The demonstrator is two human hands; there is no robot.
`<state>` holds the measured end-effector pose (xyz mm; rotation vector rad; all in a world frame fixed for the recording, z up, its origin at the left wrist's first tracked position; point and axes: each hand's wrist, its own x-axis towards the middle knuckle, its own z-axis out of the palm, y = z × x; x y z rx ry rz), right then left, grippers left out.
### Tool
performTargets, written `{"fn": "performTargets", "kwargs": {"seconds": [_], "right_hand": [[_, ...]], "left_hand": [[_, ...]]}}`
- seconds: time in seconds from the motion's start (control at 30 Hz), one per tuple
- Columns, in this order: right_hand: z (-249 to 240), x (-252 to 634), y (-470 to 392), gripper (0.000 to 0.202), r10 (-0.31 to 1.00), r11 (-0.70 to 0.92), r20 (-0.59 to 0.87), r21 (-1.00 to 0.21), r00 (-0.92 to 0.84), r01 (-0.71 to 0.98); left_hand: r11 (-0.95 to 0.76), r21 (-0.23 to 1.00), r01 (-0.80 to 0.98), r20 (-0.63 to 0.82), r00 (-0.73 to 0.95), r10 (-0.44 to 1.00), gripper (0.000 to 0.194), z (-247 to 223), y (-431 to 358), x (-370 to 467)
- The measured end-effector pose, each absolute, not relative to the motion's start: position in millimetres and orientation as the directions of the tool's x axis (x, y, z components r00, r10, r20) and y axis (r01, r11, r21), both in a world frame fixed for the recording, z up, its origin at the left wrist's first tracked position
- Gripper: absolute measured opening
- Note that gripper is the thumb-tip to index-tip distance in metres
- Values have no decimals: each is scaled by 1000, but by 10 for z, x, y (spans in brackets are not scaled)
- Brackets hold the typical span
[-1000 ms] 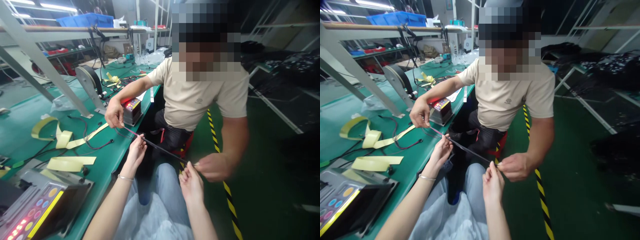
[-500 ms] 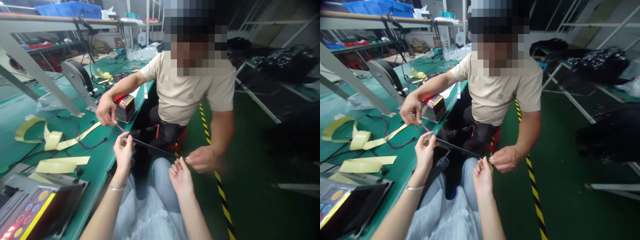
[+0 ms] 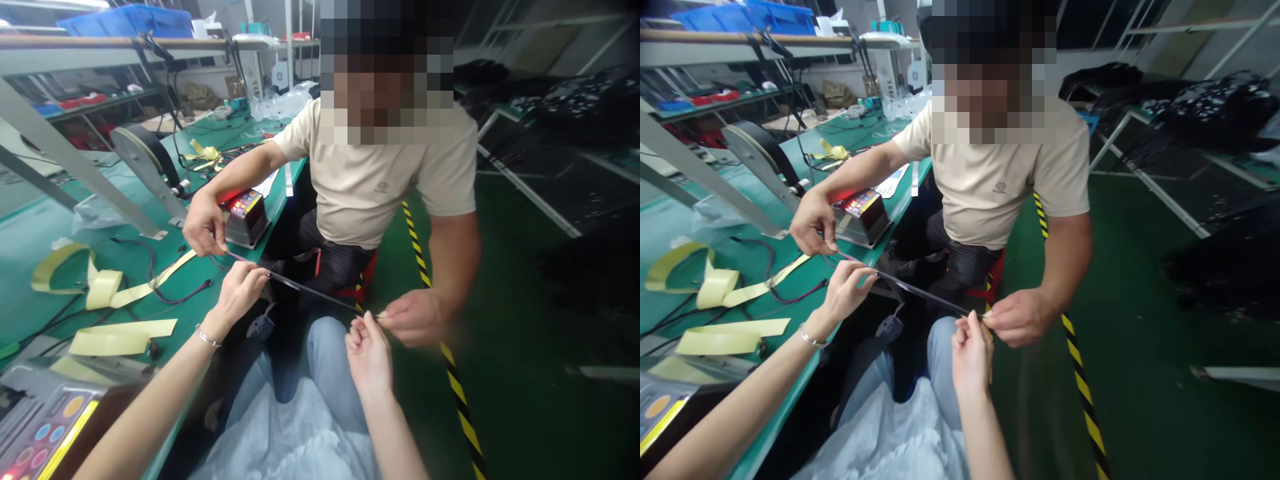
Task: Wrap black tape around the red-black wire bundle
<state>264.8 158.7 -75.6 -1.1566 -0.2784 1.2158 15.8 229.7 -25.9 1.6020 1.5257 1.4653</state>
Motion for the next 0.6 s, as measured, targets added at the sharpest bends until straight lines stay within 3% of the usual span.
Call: {"fn": "performTargets", "kwargs": {"seconds": [0.1,0.2,0.27,0.33,0.37,0.43,0.6], "right_hand": [[-784,2659,1611,21,840,-111,-411,-769,354,-629],[-792,2665,1633,21,847,-104,-413,-746,334,-658],[-797,2674,1646,20,853,-103,-410,-738,322,-667],[-806,2689,1657,18,860,-110,-406,-738,308,-666],[-812,2700,1662,18,864,-115,-404,-741,302,-662],[-824,2724,1671,20,871,-132,-398,-753,287,-645],[-836,2763,1684,23,901,-201,-373,-810,220,-551]], "left_hand": [[-309,798,518,457,-184,870,28,-358,2418,123],[-445,614,651,577,14,817,18,-371,2493,94],[-583,318,748,676,252,692,12,-316,2500,75],[-651,-29,759,683,490,541,12,-235,2476,61],[-653,-146,743,666,562,491,12,-195,2455,57],[-647,-222,730,656,603,455,11,-131,2408,50],[-661,-211,720,646,611,458,12,-11,2305,23]]}}
